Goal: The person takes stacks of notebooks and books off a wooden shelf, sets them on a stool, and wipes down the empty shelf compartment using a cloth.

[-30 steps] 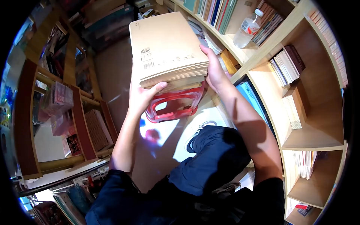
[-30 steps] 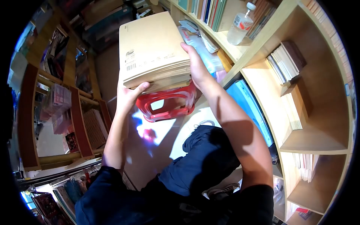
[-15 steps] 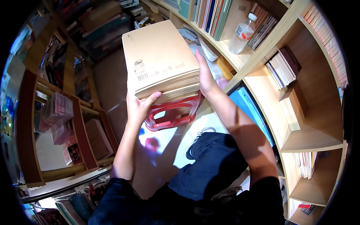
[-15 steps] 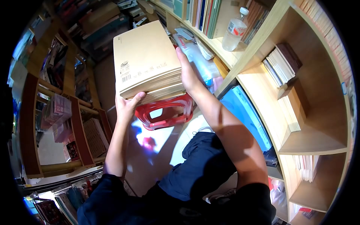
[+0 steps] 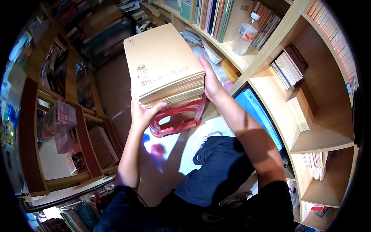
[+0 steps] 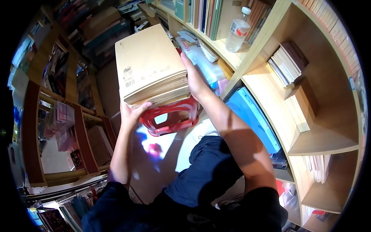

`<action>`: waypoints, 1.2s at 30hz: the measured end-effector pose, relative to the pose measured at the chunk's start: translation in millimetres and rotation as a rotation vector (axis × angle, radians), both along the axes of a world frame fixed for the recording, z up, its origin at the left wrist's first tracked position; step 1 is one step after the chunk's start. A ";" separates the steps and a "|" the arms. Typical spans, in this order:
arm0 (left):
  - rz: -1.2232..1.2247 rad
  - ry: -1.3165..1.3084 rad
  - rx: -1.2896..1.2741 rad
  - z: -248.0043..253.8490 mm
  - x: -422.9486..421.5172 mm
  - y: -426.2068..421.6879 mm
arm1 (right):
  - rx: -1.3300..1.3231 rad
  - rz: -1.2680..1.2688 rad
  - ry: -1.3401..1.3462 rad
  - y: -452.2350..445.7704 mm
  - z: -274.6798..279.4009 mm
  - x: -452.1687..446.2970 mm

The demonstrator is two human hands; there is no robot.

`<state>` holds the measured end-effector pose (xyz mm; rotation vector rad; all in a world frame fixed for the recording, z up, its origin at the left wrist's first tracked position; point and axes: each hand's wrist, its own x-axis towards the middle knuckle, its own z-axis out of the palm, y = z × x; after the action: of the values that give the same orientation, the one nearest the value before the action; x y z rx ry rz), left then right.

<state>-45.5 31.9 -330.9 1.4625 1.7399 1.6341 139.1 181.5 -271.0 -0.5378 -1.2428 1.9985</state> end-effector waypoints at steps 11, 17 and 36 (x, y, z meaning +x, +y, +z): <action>-0.109 -0.216 0.032 0.4 1.8 -0.2 | -0.077 -0.038 -0.002 -2.2 -5.7 -2.6; -0.034 -0.170 -0.013 -2.1 1.6 -2.0 | -0.093 -0.073 -0.036 -1.3 -8.9 3.1; 0.140 0.091 -0.034 -14.9 19.2 -8.2 | -0.030 -0.088 -0.129 -26.3 -13.7 10.9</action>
<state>-26.3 23.7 -345.9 1.4500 1.9501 1.6201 150.0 155.2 -284.7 -0.7343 -1.2452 1.9372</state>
